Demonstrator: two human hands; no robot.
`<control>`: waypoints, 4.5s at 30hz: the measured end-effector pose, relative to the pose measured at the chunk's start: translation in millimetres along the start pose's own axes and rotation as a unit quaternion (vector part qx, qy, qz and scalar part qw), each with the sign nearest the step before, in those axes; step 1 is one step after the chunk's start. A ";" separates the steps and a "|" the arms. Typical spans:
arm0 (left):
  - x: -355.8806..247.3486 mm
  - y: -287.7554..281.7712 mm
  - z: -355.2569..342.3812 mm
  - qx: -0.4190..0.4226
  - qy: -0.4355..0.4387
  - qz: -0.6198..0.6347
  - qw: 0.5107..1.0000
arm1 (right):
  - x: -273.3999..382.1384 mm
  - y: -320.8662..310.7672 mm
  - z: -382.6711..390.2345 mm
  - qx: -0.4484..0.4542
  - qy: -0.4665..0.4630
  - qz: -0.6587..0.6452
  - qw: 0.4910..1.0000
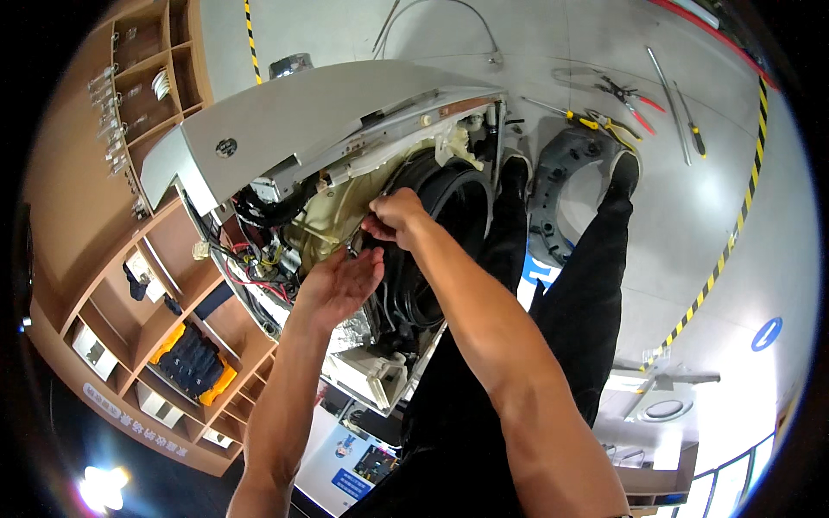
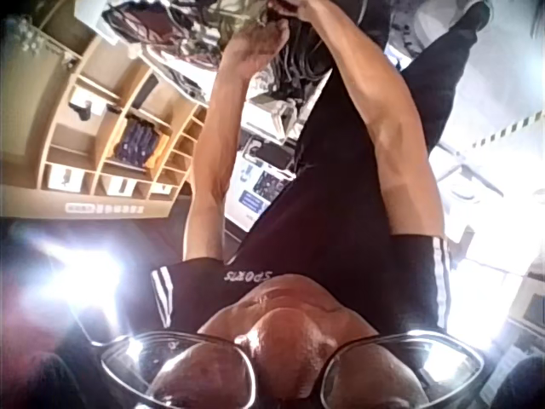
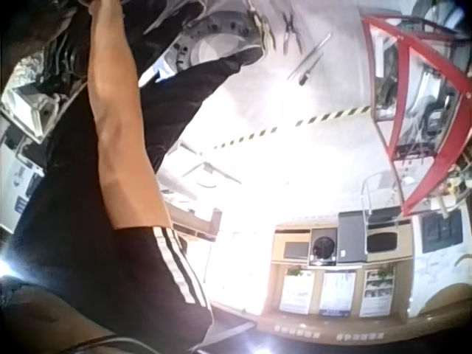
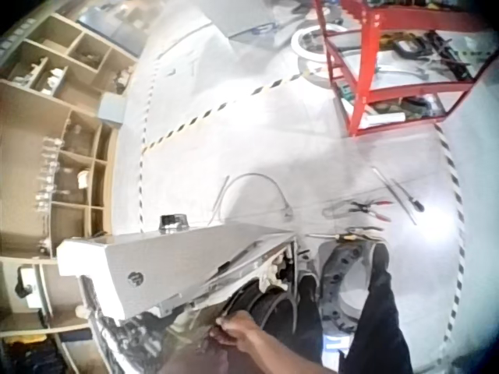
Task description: The person connects wires and adjusts small components inside a disassembled washing machine by hand.
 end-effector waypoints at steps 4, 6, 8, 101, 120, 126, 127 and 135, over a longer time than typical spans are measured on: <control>1.4 5.9 -4.3 -0.044 -0.005 0.000 0.999 | -1.0 -2.4 -2.6 0.009 0.000 -0.003 1.000; -0.8 4.1 -11.1 -0.006 0.011 0.020 1.000 | 0.8 -2.2 -0.2 0.006 -0.008 -0.001 1.000; -6.6 3.0 -16.2 0.094 0.038 0.049 0.994 | 0.4 0.5 0.9 0.007 -0.015 0.007 1.000; 28.5 29.6 -14.6 0.179 0.108 0.303 0.930 | -3.0 -7.7 4.1 -0.119 0.026 0.167 0.978; -15.6 25.9 7.8 0.043 0.233 -0.359 0.903 | 10.2 -2.2 2.1 -0.082 -0.022 0.158 0.984; -38.7 43.1 13.8 0.025 0.300 -0.605 0.737 | 8.4 -5.7 -1.3 -0.088 -0.037 0.131 0.987; -39.8 38.0 9.4 0.030 0.299 -0.612 0.732 | 7.8 -5.4 -1.0 -0.091 -0.038 0.138 0.986; -34.5 37.4 14.0 -0.009 0.460 -0.791 0.402 | 0.4 -3.9 2.0 -0.088 -0.019 0.146 0.985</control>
Point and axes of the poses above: each hand's wrist, its own z-axis away from the middle knuckle, its own y-axis out of the palm, x = y × z, the point moved 6 cm from there along -z, towards the middle knuckle, and after that the axes turned 8 degrees about y, right-handed, at the moved point
